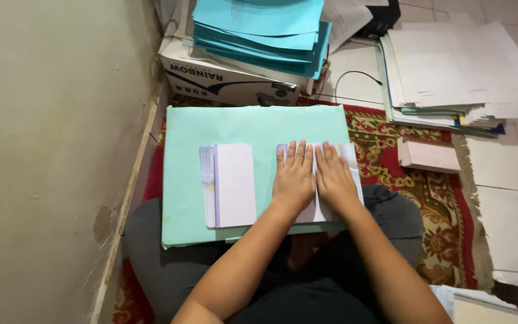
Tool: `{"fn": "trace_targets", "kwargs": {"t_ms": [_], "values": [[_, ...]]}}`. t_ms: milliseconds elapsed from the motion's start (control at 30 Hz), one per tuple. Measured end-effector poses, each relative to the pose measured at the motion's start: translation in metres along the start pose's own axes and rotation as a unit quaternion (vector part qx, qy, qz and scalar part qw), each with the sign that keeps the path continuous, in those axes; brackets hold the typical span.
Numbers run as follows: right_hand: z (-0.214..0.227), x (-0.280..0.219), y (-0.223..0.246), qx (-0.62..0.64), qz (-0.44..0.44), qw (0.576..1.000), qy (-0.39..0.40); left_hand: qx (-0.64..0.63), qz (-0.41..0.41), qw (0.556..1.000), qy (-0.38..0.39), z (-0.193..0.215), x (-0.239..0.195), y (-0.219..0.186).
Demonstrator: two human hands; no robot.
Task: A person sits on the floor and manually inspects paper booklets by flipping through their pages and aligning them on a surface.
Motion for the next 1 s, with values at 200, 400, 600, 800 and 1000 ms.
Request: {"fn": "trace_targets", "kwargs": {"t_ms": [200, 400, 600, 800, 1000], "values": [[0.006, 0.034, -0.003, -0.009, -0.025, 1.0, 0.012, -0.002, 0.005, 1.0, -0.008, 0.002, 0.001, -0.001], [0.015, -0.058, 0.03, 0.0, 0.018, 0.998, 0.052, 0.016, -0.007, 0.999, -0.031, -0.002, 0.001, 0.001], [0.009, -0.064, 0.028, 0.024, 0.024, 0.996, 0.082, 0.019, -0.003, 1.0, -0.021, -0.002, 0.001, 0.0], [-0.005, 0.026, -0.006, 0.0, 0.026, 0.999, 0.021, 0.0, 0.005, 1.0, -0.026, -0.002, 0.002, 0.0], [-0.004, 0.009, -0.001, -0.025, 0.034, 0.999, 0.003, 0.007, 0.001, 1.0, -0.03, -0.005, 0.001, 0.002]]}}
Point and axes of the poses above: each hand's wrist, its own x-axis towards the middle knuckle, its own z-axis out of the back of the hand, y = z × x, the point moved 6 cm from there along x, towards the middle knuckle, and after that the axes turned 5 degrees about z, right-handed, at the moved point
